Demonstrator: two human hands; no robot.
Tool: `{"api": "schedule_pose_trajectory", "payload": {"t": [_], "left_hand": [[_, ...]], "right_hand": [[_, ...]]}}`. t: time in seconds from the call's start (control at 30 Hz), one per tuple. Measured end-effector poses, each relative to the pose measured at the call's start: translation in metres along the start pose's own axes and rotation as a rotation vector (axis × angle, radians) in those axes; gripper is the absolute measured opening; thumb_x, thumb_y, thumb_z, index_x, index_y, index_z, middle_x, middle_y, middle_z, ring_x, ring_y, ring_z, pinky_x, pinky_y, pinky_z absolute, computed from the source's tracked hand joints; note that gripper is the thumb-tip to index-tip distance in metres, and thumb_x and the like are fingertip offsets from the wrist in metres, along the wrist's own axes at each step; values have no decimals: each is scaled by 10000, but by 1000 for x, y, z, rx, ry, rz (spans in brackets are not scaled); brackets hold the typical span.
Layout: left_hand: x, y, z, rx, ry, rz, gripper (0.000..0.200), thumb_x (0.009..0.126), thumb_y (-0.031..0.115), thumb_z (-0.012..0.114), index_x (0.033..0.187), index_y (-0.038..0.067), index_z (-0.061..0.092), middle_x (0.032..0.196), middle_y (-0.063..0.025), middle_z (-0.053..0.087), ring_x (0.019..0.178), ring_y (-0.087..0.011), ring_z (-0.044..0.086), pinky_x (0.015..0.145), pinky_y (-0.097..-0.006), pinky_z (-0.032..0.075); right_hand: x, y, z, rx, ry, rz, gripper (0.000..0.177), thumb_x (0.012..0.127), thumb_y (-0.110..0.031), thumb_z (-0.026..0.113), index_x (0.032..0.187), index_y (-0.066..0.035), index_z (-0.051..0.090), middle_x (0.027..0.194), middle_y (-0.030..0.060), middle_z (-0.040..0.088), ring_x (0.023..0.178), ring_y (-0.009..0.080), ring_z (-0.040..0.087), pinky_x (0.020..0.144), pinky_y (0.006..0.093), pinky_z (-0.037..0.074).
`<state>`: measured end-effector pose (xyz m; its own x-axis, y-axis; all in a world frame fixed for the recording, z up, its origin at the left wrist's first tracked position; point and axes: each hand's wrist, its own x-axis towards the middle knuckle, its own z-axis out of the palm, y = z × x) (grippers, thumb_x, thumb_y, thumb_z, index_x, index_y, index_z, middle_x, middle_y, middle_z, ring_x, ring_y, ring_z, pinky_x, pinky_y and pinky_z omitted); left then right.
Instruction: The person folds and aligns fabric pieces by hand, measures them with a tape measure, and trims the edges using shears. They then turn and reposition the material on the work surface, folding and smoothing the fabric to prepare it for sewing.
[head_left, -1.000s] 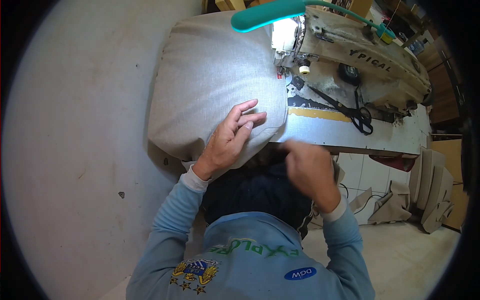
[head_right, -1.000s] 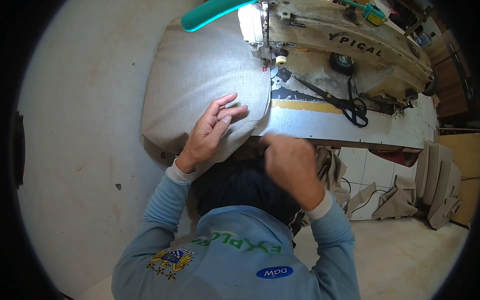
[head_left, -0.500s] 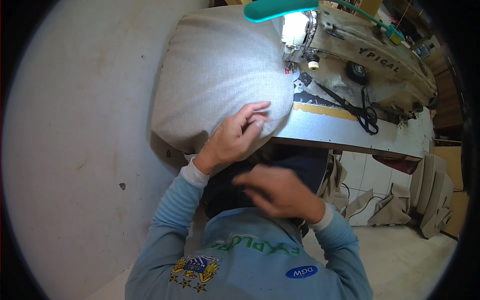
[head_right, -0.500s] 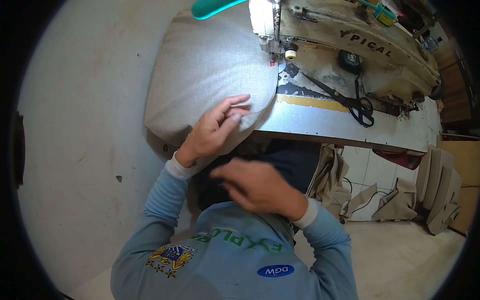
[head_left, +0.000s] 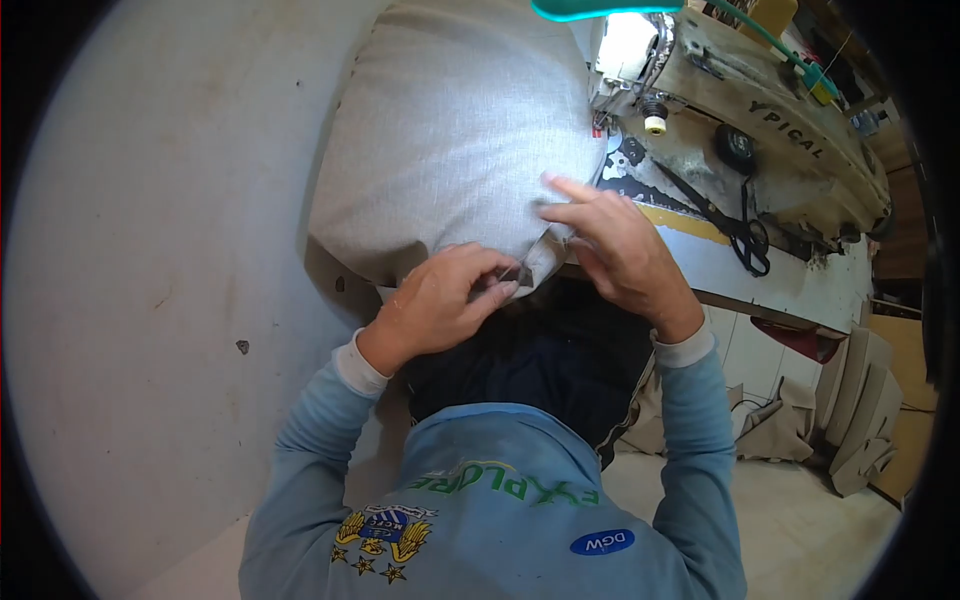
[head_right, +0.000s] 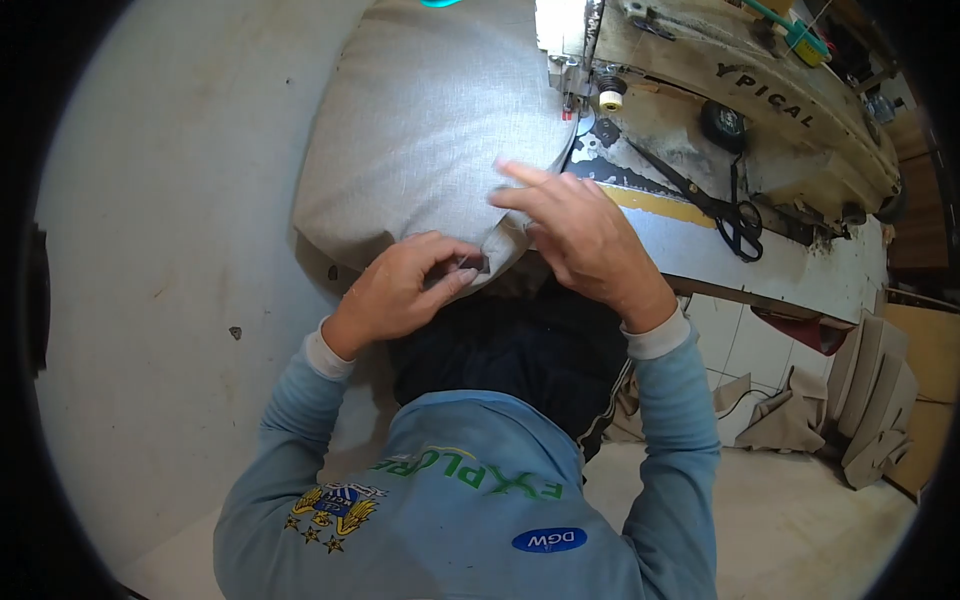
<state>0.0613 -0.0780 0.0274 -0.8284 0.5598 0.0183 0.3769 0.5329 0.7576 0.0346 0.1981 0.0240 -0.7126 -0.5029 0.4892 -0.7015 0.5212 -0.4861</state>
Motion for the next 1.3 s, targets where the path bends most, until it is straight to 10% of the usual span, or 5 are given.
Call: {"api": "schedule_pose_trajectory", "payload": {"t": [0.2,0.47,0.67,0.87,1.3], "left_hand": [[0,8,2,23,-98,-3,230,1080,216,670,1151,-1,696,1060,-180,732,956,-372,699,894,-439,550],[-16,-47,3,-269,-228,-76,452,1129,408,575,1297,7,698,1050,-230,755,1022,-428,719,956,-472,549],[-4,3,-8,-173,-346,-199,193,1012,205,774,1106,40,744,952,-90,686,752,-242,607,783,-382,541],[-33,30,39,383,268,360,194,795,96,844,933,120,709,839,-38,574,806,-242,598,739,-400,490],[-34,23,86,377,206,282,92,860,108,711,889,142,630,832,-40,507,790,-240,570,712,-388,489]], "right_hand": [[-1,-6,-14,-123,-254,-19,180,917,-60,699,1084,-102,752,964,64,648,892,278,632,823,415,482],[-28,-2,9,-8,114,-19,145,819,-1,810,894,-74,710,973,54,695,814,266,665,722,388,512],[-42,-7,17,-12,176,5,192,797,-1,844,877,-63,681,971,60,707,843,269,684,740,381,533],[-59,-4,31,-15,225,49,202,804,20,836,893,-59,673,988,66,716,880,285,690,772,395,549],[-54,-12,-6,-80,44,192,339,899,7,769,1218,-108,778,1165,75,704,1081,295,642,943,407,481]]}}
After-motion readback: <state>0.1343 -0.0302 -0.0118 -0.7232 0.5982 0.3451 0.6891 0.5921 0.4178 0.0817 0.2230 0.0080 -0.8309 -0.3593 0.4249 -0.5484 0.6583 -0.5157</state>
